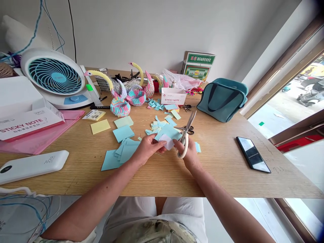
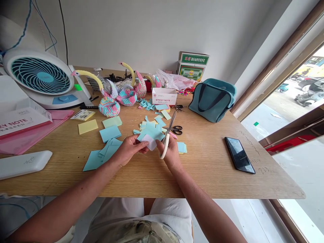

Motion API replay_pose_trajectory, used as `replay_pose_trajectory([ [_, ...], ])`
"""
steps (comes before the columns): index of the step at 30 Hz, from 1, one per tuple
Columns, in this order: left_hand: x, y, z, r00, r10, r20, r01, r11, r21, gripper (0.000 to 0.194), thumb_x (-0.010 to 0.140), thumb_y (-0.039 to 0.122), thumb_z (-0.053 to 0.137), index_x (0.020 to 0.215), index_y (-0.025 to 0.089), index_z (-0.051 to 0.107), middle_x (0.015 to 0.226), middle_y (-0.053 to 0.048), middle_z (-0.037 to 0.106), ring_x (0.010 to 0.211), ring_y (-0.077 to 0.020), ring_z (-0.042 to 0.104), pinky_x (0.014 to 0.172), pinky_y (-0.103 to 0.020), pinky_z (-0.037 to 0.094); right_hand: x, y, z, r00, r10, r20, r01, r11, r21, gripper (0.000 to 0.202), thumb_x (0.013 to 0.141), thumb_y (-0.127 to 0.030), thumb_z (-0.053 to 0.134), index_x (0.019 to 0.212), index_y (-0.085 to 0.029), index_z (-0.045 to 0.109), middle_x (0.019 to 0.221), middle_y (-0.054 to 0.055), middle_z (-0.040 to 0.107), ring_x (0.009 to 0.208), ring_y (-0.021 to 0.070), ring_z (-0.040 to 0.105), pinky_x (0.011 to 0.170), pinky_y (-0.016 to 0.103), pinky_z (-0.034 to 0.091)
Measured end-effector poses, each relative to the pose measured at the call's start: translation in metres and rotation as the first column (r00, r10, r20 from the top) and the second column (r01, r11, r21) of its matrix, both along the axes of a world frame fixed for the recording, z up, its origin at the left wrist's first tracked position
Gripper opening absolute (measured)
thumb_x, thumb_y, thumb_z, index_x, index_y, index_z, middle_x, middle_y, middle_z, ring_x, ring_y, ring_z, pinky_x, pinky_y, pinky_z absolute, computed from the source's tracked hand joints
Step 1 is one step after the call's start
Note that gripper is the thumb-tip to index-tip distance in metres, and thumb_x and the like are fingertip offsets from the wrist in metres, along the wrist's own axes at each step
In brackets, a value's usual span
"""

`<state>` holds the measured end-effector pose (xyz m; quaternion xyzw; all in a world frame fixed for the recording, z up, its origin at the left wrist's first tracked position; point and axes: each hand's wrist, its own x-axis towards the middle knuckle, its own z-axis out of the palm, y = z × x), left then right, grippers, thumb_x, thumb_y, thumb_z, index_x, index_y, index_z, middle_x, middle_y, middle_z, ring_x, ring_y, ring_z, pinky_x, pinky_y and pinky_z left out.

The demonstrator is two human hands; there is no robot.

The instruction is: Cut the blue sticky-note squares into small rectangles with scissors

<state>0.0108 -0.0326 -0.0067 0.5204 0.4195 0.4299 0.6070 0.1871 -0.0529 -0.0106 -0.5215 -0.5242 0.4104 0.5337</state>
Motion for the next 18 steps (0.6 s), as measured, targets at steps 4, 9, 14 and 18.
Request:
replay_pose_trajectory([
  [4, 0.0009, 0.0016, -0.0008, 0.998, 0.034, 0.055, -0.031, 0.999, -0.044, 0.042, 0.062, 0.044, 0.087, 0.081, 0.014, 0.067, 0.065, -0.001, 0.069, 0.054, -0.0116, 0.060, 0.055, -0.025, 0.052, -0.0013, -0.0012, 0.0007, 1.000, -0.005, 0.002, 0.005, 1.000, -0.017, 0.028, 0.076, -0.043, 0.067, 0.080, -0.022, 0.049, 0.064, -0.003, 0.052, 0.058, 0.0136, 0.045, 0.056, 0.028, 0.038],
  [9, 0.0008, 0.0012, -0.0005, 0.992, 0.092, 0.087, -0.088, 0.995, -0.046, 0.036, 0.066, 0.043, 0.085, 0.075, 0.014, 0.064, 0.058, 0.001, 0.063, 0.052, -0.0099, 0.056, 0.050, -0.022, 0.046, -0.0031, -0.0022, 0.0019, 1.000, 0.015, 0.025, -0.015, 1.000, 0.005, 0.029, 0.076, -0.042, 0.067, 0.078, -0.022, 0.046, 0.065, -0.004, 0.049, 0.059, 0.0125, 0.043, 0.056, 0.027, 0.038],
  [14, 0.0049, -0.0018, -0.0030, 0.991, 0.082, 0.102, -0.079, 0.996, -0.031, 0.036, 0.066, 0.044, 0.085, 0.073, 0.014, 0.065, 0.057, 0.003, 0.060, 0.051, -0.0082, 0.053, 0.050, -0.022, 0.045, -0.0052, -0.0012, 0.0014, 0.999, 0.002, 0.041, -0.004, 0.999, 0.032, 0.027, 0.076, -0.041, 0.068, 0.080, -0.022, 0.049, 0.065, -0.005, 0.048, 0.058, 0.0123, 0.040, 0.055, 0.027, 0.036],
  [18, 0.0018, 0.0021, -0.0004, 0.989, 0.106, 0.105, -0.101, 0.994, -0.050, 0.039, 0.063, 0.045, 0.086, 0.074, 0.014, 0.066, 0.057, 0.001, 0.062, 0.051, -0.0084, 0.053, 0.048, -0.020, 0.043, -0.0051, 0.0002, -0.0003, 0.999, 0.015, 0.037, -0.018, 0.997, 0.069, 0.027, 0.077, -0.041, 0.070, 0.082, -0.022, 0.051, 0.068, -0.003, 0.055, 0.061, 0.0137, 0.046, 0.059, 0.028, 0.041],
])
